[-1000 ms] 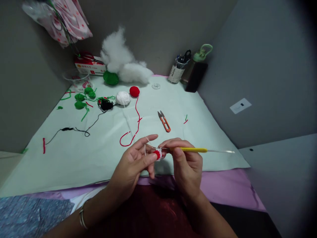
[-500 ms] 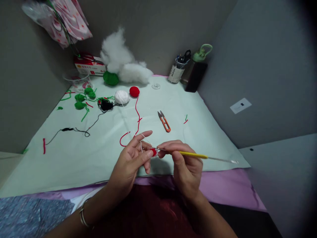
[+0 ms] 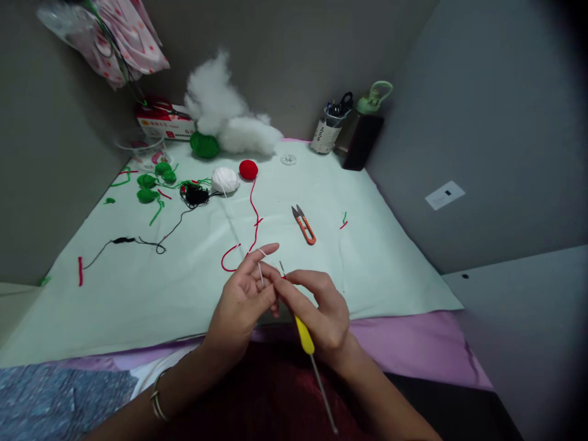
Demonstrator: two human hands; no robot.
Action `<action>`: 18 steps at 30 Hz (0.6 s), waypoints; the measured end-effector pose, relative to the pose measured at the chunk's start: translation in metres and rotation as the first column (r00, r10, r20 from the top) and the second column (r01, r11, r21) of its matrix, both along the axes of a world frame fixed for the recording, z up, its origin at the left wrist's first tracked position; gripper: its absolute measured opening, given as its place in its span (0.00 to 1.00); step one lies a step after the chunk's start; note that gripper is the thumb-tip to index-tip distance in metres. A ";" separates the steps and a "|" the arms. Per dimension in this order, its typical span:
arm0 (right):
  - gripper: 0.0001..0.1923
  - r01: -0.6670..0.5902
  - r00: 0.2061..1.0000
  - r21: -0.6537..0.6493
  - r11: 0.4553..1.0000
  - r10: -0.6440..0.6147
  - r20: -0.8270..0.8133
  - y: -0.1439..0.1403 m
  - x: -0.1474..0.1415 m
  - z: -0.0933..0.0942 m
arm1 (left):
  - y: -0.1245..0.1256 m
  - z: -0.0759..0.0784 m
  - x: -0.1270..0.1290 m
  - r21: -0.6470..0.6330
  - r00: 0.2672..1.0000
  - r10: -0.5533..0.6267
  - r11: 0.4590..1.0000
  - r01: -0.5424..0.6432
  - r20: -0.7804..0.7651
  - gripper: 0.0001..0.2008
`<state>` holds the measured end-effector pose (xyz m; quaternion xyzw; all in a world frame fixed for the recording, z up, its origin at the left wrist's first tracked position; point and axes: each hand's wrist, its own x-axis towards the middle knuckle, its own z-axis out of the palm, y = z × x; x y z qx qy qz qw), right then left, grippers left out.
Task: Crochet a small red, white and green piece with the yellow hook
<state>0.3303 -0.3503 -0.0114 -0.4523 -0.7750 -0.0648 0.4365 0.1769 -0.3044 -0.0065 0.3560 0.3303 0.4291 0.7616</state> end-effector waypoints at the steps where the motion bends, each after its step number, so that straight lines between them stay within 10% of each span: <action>1: 0.16 0.007 1.000 0.002 1.000 -0.007 -0.023 0.000 0.000 -0.002 | 0.001 0.000 0.000 -0.057 0.998 -0.040 0.997 0.043 0.041 0.28; 4: 0.15 -0.041 0.937 -0.093 0.995 0.006 -0.348 -0.001 0.000 -0.005 | 0.005 0.003 -0.002 -0.188 0.986 -0.105 0.974 0.128 0.130 0.27; 9: 0.11 -0.251 0.572 -0.184 0.950 -0.008 -0.820 0.007 -0.005 -0.004 | 0.007 0.004 -0.001 -0.125 0.993 -0.047 0.990 0.061 0.107 0.20; 18: 0.11 -0.198 0.619 -0.182 0.963 -0.021 -0.785 0.004 -0.007 -0.005 | 0.007 0.003 -0.004 0.008 0.999 0.042 0.999 -0.042 -0.028 0.17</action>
